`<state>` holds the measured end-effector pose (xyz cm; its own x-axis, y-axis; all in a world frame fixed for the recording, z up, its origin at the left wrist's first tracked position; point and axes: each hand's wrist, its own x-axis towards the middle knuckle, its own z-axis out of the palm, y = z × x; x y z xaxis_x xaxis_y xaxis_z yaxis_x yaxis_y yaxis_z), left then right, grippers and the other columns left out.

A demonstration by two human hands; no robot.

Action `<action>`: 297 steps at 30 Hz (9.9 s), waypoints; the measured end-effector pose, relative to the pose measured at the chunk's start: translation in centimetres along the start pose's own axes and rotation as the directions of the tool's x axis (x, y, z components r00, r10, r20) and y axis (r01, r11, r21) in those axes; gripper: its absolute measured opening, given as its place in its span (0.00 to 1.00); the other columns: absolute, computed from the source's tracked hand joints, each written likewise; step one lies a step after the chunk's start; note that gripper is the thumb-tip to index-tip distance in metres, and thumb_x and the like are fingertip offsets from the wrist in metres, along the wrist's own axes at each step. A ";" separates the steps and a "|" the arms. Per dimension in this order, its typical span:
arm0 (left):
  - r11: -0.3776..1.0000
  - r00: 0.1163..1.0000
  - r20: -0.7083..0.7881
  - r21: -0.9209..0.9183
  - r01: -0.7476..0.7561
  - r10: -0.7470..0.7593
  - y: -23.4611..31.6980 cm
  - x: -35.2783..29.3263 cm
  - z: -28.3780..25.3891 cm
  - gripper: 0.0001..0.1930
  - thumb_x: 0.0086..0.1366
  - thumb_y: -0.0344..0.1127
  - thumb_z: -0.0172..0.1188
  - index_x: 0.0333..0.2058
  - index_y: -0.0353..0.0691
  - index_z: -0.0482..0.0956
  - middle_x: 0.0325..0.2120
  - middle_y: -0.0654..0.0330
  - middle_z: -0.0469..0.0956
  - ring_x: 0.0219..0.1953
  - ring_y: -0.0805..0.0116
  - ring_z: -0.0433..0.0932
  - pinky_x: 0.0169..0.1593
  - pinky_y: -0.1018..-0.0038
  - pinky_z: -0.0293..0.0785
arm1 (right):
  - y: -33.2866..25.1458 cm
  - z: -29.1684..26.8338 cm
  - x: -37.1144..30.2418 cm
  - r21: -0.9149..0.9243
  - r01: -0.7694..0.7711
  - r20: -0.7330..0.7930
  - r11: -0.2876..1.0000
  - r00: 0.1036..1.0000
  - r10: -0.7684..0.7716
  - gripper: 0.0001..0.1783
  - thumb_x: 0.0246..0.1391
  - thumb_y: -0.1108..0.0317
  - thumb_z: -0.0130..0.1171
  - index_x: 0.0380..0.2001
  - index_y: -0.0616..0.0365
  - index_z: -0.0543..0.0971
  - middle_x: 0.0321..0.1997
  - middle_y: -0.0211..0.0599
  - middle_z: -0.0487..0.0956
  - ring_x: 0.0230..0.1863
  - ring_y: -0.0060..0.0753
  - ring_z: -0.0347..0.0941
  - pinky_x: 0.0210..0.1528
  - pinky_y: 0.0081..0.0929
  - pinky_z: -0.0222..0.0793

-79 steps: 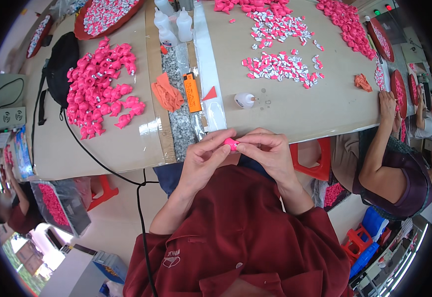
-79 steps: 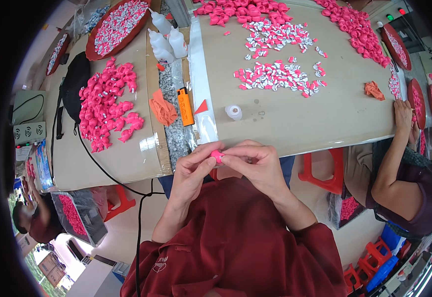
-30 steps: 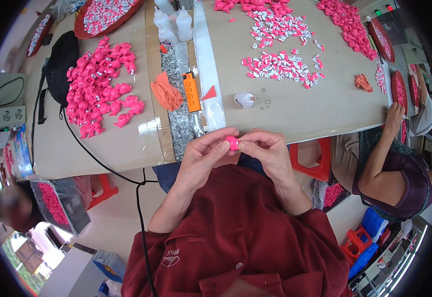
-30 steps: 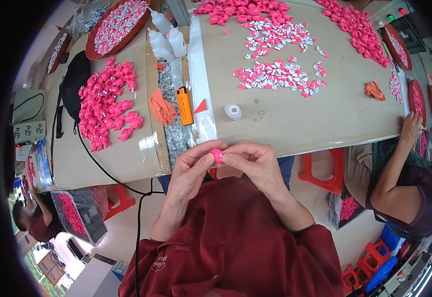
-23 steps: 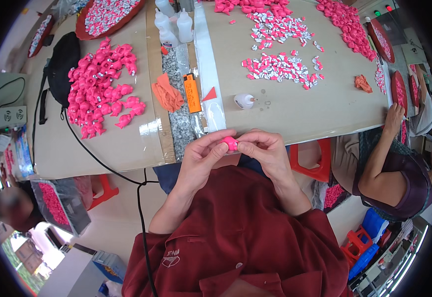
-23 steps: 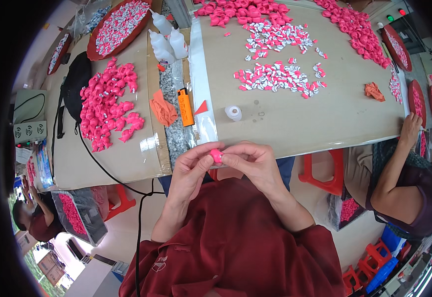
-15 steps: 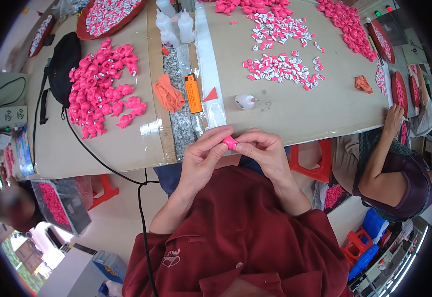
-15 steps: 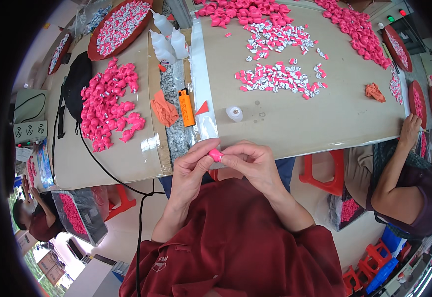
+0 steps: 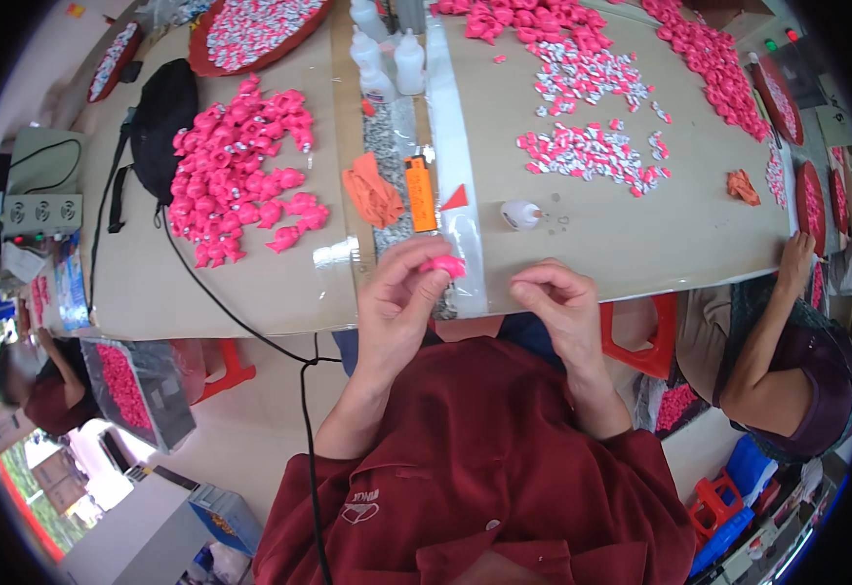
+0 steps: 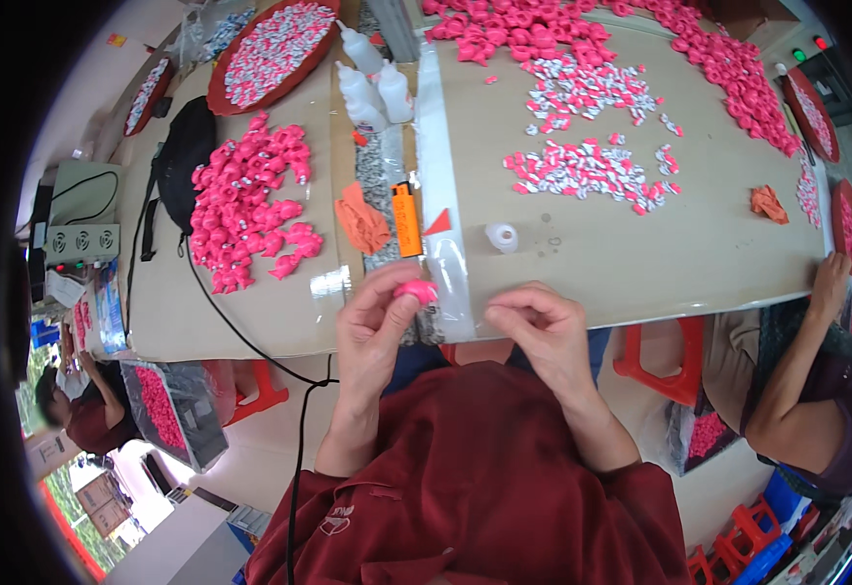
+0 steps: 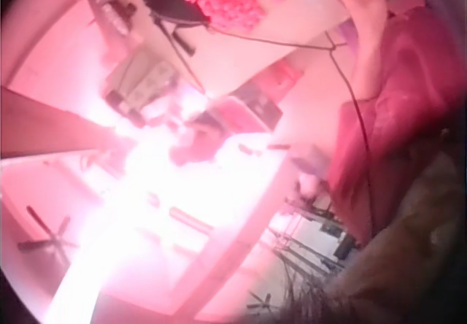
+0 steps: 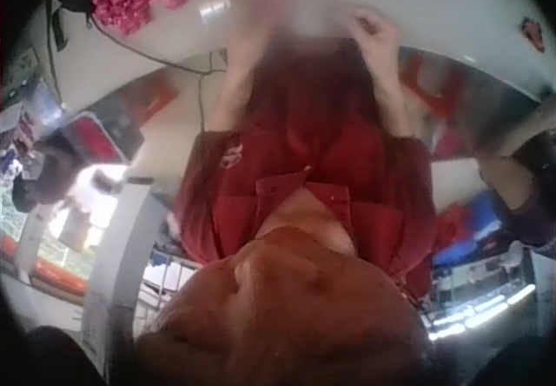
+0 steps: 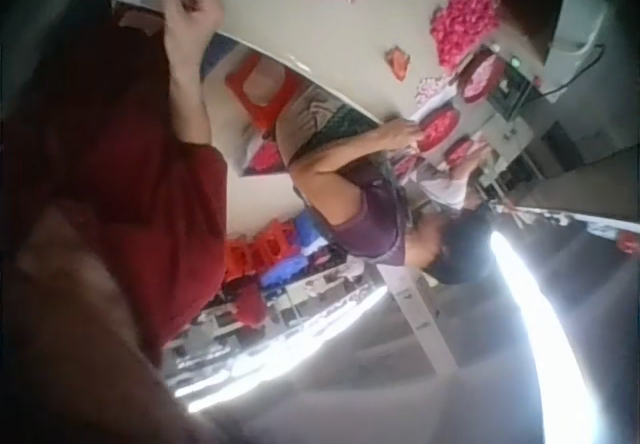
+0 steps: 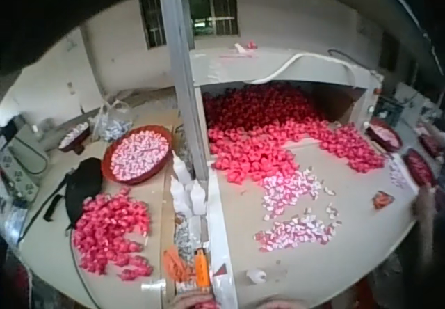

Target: The person repeatedly picks up small pink and white components from a table, applies glue from a small bottle to the pink piece, and attaches a white piece to form a finished unit. The person places completed units into a growing pile on the table. Another person works at the same table in the background.

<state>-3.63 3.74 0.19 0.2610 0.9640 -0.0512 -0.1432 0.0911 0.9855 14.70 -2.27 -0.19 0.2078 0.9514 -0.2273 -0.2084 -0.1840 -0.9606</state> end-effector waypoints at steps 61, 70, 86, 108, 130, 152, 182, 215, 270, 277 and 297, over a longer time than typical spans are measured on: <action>0.868 0.907 0.360 -0.353 0.348 -0.217 -1.6 1.8 4.4 0.06 0.61 0.29 0.54 0.37 0.35 0.71 0.32 0.60 0.75 0.33 0.74 0.74 0.37 0.79 0.71 | 1.4 0.0 1.4 -0.113 0.468 -0.167 0.877 0.861 -0.481 0.16 0.46 0.74 0.59 0.41 0.63 0.72 0.36 0.37 0.73 0.36 0.26 0.70 0.38 0.21 0.66; 0.794 0.954 0.210 -0.532 0.294 -0.213 -2.5 0.4 5.1 0.04 0.60 0.29 0.56 0.31 0.37 0.71 0.34 0.58 0.75 0.32 0.74 0.73 0.38 0.78 0.71 | 1.5 0.7 0.8 -0.225 0.431 -0.179 0.874 0.863 -0.472 0.17 0.45 0.75 0.59 0.41 0.63 0.72 0.35 0.37 0.74 0.36 0.28 0.71 0.38 0.21 0.66; 0.901 0.964 0.209 -0.365 0.235 -0.167 -2.5 0.2 4.5 0.17 0.59 0.26 0.55 0.48 0.32 0.69 0.42 0.60 0.69 0.44 0.71 0.72 0.48 0.77 0.69 | 2.1 1.2 0.2 -0.167 0.369 -0.206 0.914 0.894 -0.399 0.17 0.47 0.73 0.59 0.42 0.64 0.71 0.35 0.36 0.73 0.36 0.26 0.72 0.39 0.20 0.66; 0.926 0.969 0.181 -0.306 0.220 -0.171 -3.0 -0.3 2.8 0.12 0.57 0.23 0.57 0.41 0.33 0.71 0.43 0.57 0.71 0.43 0.71 0.72 0.49 0.75 0.68 | -2.2 -2.2 -1.3 -0.520 0.458 0.018 0.721 0.850 -0.527 0.19 0.30 0.70 0.70 0.31 0.64 0.79 0.19 0.32 0.75 0.20 0.25 0.63 0.22 0.20 0.57; 0.923 0.968 0.171 -0.308 0.230 -0.184 -2.6 -0.3 2.6 0.13 0.57 0.24 0.57 0.41 0.34 0.71 0.42 0.58 0.72 0.43 0.73 0.73 0.47 0.78 0.68 | -2.9 -2.3 -1.3 -0.526 0.432 0.010 0.732 0.864 -0.503 0.17 0.32 0.72 0.69 0.30 0.65 0.79 0.20 0.32 0.76 0.21 0.25 0.63 0.21 0.20 0.57; 0.970 0.998 0.064 -0.242 0.007 0.009 -3.1 -0.1 1.7 0.14 0.55 0.17 0.55 0.41 0.32 0.72 0.49 0.56 0.64 0.46 0.71 0.71 0.51 0.75 0.68 | -2.5 -2.4 -0.2 -0.385 0.271 -0.008 0.882 0.955 -0.297 0.16 0.36 0.75 0.66 0.34 0.64 0.77 0.28 0.32 0.75 0.28 0.22 0.67 0.29 0.18 0.61; 0.974 0.996 0.042 -0.213 0.083 -0.075 -2.4 -0.5 1.9 0.13 0.56 0.19 0.56 0.42 0.32 0.71 0.45 0.56 0.68 0.42 0.73 0.72 0.47 0.77 0.69 | -2.0 -2.4 0.2 -0.236 0.145 -0.111 0.961 0.978 -0.175 0.18 0.40 0.75 0.64 0.39 0.62 0.75 0.35 0.34 0.76 0.36 0.21 0.71 0.40 0.18 0.65; 0.792 0.898 0.294 -0.432 0.431 -0.328 -1.9 -1.0 2.3 0.14 0.58 0.27 0.57 0.44 0.32 0.70 0.36 0.57 0.75 0.34 0.72 0.75 0.36 0.78 0.72 | -2.0 -3.5 8.8 -0.867 0.438 0.262 0.238 0.807 -0.529 0.08 0.40 0.74 0.63 0.28 0.57 0.80 0.25 0.33 0.74 0.29 0.30 0.69 0.31 0.26 0.64; 0.762 0.884 0.395 -0.482 0.431 -0.250 -3.1 -2.0 3.6 0.10 0.57 0.23 0.57 0.39 0.33 0.73 0.33 0.57 0.76 0.38 0.71 0.76 0.41 0.78 0.74 | -2.4 -2.3 -1.0 -0.264 0.222 0.241 0.939 0.957 -0.159 0.14 0.43 0.79 0.62 0.37 0.58 0.80 0.27 0.28 0.72 0.29 0.19 0.65 0.29 0.17 0.60; 0.886 0.926 0.358 -0.381 0.263 -0.121 -2.6 -1.8 3.7 0.12 0.54 0.17 0.56 0.39 0.31 0.75 0.39 0.55 0.73 0.40 0.71 0.75 0.43 0.77 0.74 | -4.0 -2.8 0.2 -0.020 -0.164 0.233 0.986 0.959 0.165 0.05 0.45 0.77 0.62 0.29 0.62 0.81 0.28 0.34 0.76 0.27 0.19 0.72 0.29 0.16 0.65; 0.978 0.963 0.225 -0.113 0.175 -0.147 -1.8 -2.3 3.7 0.10 0.55 0.19 0.57 0.37 0.31 0.77 0.38 0.54 0.74 0.37 0.71 0.76 0.41 0.80 0.75 | -1.4 -1.8 -1.2 0.016 -0.071 0.151 0.997 0.986 0.067 0.03 0.48 0.75 0.60 0.24 0.63 0.77 0.24 0.26 0.75 0.23 0.08 0.64 0.23 0.10 0.57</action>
<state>-0.39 0.44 -0.91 0.4876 0.8588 -0.1574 -0.2020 0.2863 0.9366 16.42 -3.60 1.15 0.0466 0.9632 -0.2647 -0.2382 -0.2466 -0.9394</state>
